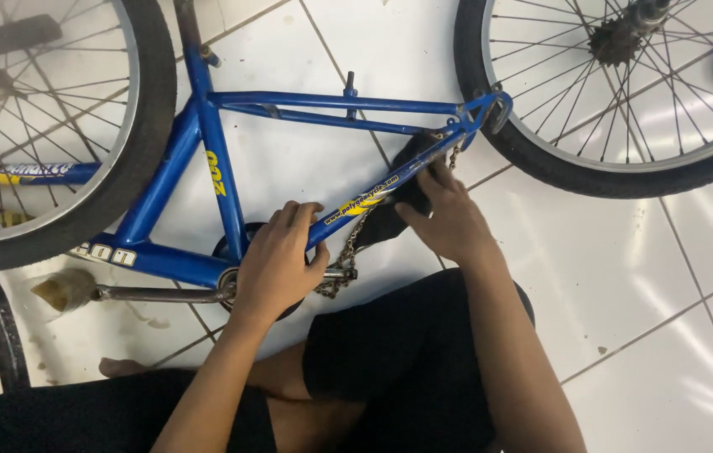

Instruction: The person is cleaning the bicycle frame and preparing to reinstall the front wheel and fork assembly.

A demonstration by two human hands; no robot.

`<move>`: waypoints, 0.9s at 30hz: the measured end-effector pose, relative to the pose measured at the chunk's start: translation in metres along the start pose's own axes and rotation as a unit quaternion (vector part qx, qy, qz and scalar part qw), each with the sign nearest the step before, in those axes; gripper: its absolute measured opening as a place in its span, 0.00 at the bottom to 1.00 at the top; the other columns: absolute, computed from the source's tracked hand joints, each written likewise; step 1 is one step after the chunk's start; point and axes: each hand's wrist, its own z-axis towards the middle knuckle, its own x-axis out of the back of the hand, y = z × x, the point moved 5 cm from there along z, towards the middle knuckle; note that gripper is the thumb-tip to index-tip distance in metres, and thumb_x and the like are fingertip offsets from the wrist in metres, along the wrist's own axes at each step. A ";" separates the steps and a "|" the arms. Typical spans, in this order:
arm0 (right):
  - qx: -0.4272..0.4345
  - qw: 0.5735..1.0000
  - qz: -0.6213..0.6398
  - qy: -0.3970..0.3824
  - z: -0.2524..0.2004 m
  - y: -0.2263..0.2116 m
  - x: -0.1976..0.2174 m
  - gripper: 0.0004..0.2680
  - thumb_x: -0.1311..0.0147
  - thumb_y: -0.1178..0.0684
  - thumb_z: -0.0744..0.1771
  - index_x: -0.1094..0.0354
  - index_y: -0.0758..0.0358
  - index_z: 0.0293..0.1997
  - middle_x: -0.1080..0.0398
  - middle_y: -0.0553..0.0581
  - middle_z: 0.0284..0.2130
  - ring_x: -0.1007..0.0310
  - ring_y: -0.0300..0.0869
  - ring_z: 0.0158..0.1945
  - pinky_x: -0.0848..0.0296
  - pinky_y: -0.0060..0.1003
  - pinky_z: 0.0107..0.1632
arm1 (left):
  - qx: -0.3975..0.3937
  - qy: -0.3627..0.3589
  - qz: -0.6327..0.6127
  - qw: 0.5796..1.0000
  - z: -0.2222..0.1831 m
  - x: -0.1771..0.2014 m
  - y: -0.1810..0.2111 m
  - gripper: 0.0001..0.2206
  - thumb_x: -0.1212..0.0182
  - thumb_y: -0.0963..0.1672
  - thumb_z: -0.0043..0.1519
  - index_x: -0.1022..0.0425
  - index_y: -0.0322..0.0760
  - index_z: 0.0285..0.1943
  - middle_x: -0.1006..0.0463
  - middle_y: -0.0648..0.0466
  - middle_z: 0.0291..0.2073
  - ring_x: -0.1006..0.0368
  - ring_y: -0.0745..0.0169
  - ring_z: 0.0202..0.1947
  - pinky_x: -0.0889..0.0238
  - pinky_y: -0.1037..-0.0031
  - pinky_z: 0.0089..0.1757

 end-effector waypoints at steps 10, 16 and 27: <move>0.076 0.980 0.119 0.142 0.012 -0.003 0.021 0.13 0.32 0.63 0.59 0.23 0.68 0.47 0.27 0.65 0.38 0.21 0.60 0.41 0.18 0.44 0.41 | 0.011 0.007 -0.017 1.000 0.002 0.005 0.005 0.19 0.40 0.41 0.59 0.30 0.32 0.61 0.23 0.40 0.43 0.22 0.40 0.43 0.27 0.59 0.41; 0.108 0.922 0.115 0.354 0.032 0.036 0.041 0.10 0.36 0.65 0.62 0.23 0.72 0.47 0.28 0.70 0.35 0.26 0.65 0.41 0.23 0.50 0.40 | 0.011 0.013 -0.021 1.000 0.001 0.005 0.006 0.19 0.40 0.40 0.59 0.30 0.31 0.60 0.22 0.40 0.42 0.22 0.40 0.42 0.27 0.59 0.41; 0.008 0.987 0.033 0.160 0.033 0.013 0.019 0.16 0.39 0.70 0.57 0.26 0.71 0.48 0.24 0.66 0.39 0.20 0.60 0.43 0.22 0.48 0.48 | 0.025 -0.001 -0.012 1.000 0.002 0.008 0.007 0.19 0.40 0.40 0.60 0.30 0.32 0.61 0.22 0.40 0.42 0.22 0.42 0.42 0.27 0.61 0.41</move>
